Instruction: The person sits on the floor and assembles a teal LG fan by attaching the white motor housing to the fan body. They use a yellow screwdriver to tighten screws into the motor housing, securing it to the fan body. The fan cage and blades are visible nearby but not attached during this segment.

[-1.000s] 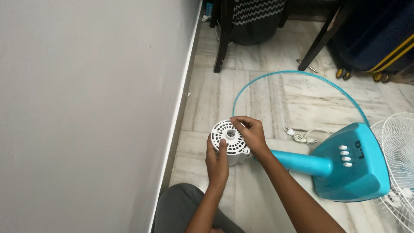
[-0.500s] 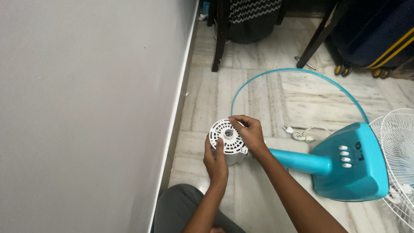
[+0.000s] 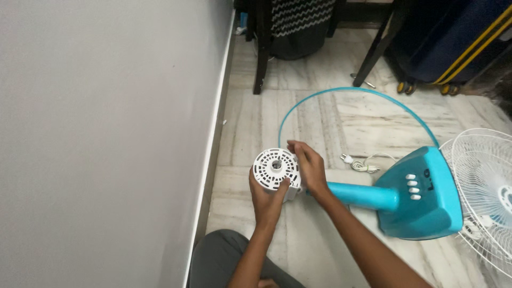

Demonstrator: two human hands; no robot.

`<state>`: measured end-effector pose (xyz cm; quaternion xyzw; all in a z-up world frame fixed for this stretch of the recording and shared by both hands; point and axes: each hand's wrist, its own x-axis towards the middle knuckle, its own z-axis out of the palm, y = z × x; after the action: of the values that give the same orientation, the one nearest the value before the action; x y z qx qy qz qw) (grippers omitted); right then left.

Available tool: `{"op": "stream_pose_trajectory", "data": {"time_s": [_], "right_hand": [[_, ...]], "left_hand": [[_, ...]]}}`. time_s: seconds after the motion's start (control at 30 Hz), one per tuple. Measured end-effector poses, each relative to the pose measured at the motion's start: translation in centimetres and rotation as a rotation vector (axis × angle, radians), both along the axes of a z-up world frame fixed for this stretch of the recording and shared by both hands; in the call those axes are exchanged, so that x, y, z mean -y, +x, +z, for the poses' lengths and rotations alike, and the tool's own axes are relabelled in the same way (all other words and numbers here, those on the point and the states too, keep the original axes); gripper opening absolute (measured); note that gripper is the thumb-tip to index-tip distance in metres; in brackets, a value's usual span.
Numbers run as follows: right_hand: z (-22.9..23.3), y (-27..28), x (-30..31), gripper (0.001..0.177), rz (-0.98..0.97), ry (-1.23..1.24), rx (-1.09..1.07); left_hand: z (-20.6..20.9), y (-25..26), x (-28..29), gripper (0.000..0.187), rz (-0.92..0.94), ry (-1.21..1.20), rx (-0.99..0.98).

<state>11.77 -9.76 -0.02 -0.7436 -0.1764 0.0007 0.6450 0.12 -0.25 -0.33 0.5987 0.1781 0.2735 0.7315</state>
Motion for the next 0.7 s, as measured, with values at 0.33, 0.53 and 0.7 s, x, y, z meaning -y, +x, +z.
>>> {"op": "stream_pose_trajectory", "data": {"time_s": [0.33,0.53,0.7], "right_hand": [[0.0,-4.9,4.0,0.067,0.165,0.033,-0.204],[0.3,-4.4,4.1,0.062,0.189,-0.03,-0.171],[-0.7,-4.2,4.2,0.059,0.122,-0.1,-0.218]], "left_hand": [[0.0,-0.1,0.5,0.099,0.0,-0.039,-0.096],[-0.2,0.1,0.9,0.096,0.033,0.024,-0.071],[0.0,0.2,0.9,0.098,0.046,0.024,-0.131]]}}
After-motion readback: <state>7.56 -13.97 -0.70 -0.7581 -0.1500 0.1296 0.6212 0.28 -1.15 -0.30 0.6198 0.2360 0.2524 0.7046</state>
